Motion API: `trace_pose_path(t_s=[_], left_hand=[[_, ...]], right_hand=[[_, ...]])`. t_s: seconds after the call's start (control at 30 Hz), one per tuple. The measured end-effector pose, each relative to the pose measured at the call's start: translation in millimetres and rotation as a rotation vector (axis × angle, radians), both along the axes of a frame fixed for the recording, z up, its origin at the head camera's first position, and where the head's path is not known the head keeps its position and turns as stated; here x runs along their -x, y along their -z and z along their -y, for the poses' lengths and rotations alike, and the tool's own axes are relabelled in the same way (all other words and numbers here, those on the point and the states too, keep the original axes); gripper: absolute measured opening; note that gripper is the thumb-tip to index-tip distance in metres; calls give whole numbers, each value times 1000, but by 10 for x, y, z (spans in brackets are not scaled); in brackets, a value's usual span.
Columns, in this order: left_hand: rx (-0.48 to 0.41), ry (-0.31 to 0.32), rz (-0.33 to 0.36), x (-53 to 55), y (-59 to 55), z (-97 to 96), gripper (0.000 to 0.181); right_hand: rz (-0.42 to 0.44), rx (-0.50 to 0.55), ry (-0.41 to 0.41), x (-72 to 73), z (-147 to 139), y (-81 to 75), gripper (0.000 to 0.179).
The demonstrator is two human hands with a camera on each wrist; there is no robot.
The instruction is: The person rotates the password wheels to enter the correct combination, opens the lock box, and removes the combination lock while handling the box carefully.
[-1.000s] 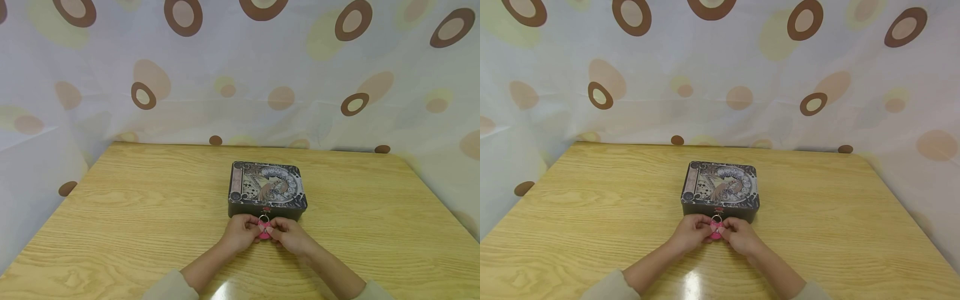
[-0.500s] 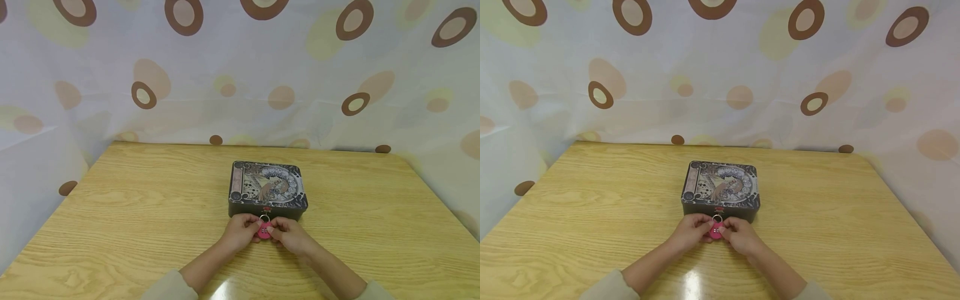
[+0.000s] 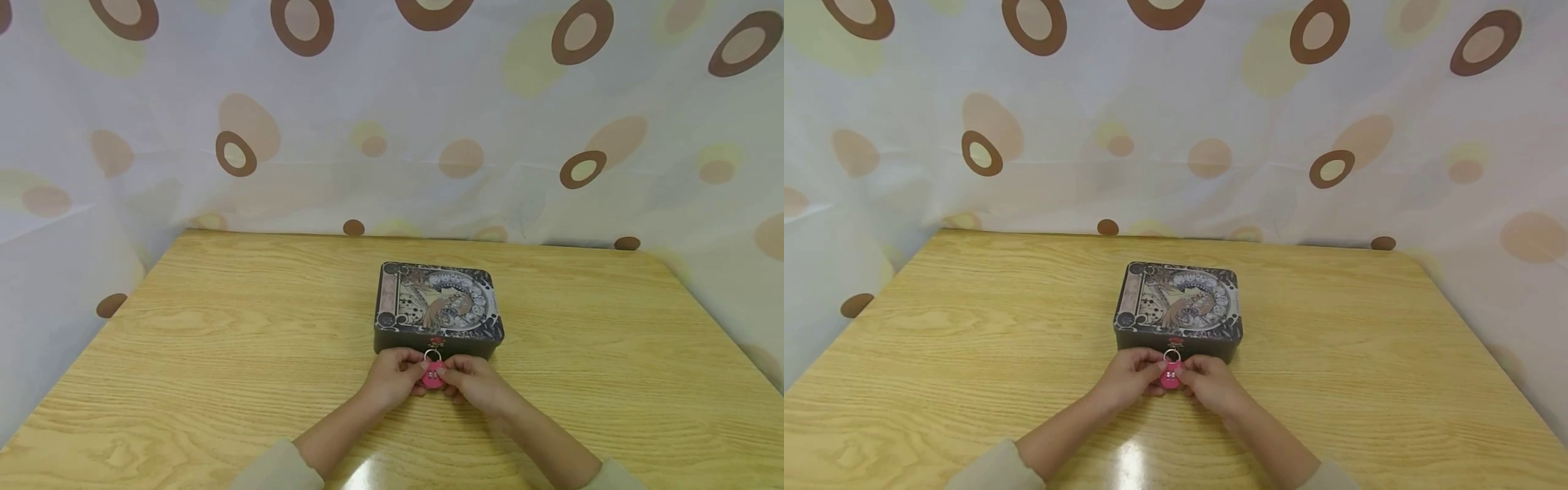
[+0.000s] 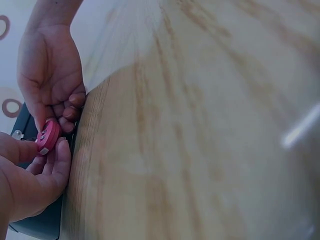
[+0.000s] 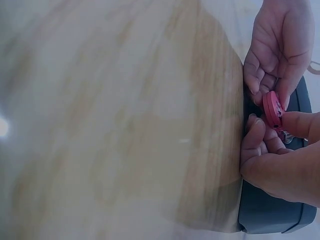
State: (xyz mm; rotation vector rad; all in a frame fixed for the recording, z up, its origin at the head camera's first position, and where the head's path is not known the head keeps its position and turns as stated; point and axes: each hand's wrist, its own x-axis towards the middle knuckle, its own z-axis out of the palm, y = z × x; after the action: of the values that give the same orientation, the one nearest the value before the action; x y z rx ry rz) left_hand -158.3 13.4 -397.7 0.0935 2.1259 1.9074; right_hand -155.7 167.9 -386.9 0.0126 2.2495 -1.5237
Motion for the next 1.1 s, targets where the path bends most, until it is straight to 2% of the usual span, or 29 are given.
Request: trace_pose_path(t_s=[0.27,0.6,1.1], left_hand=[[-20,-5,-9,10,22,8,19],[2,-10,-14,13,20,4,20],[-4,-7,-21,9,23,15,20]], right_hand=[[3,6,-5,4,1,-9,20],[31,56,-22,24,-54,3,24],[-35,70,-146,31,-123,25,27]])
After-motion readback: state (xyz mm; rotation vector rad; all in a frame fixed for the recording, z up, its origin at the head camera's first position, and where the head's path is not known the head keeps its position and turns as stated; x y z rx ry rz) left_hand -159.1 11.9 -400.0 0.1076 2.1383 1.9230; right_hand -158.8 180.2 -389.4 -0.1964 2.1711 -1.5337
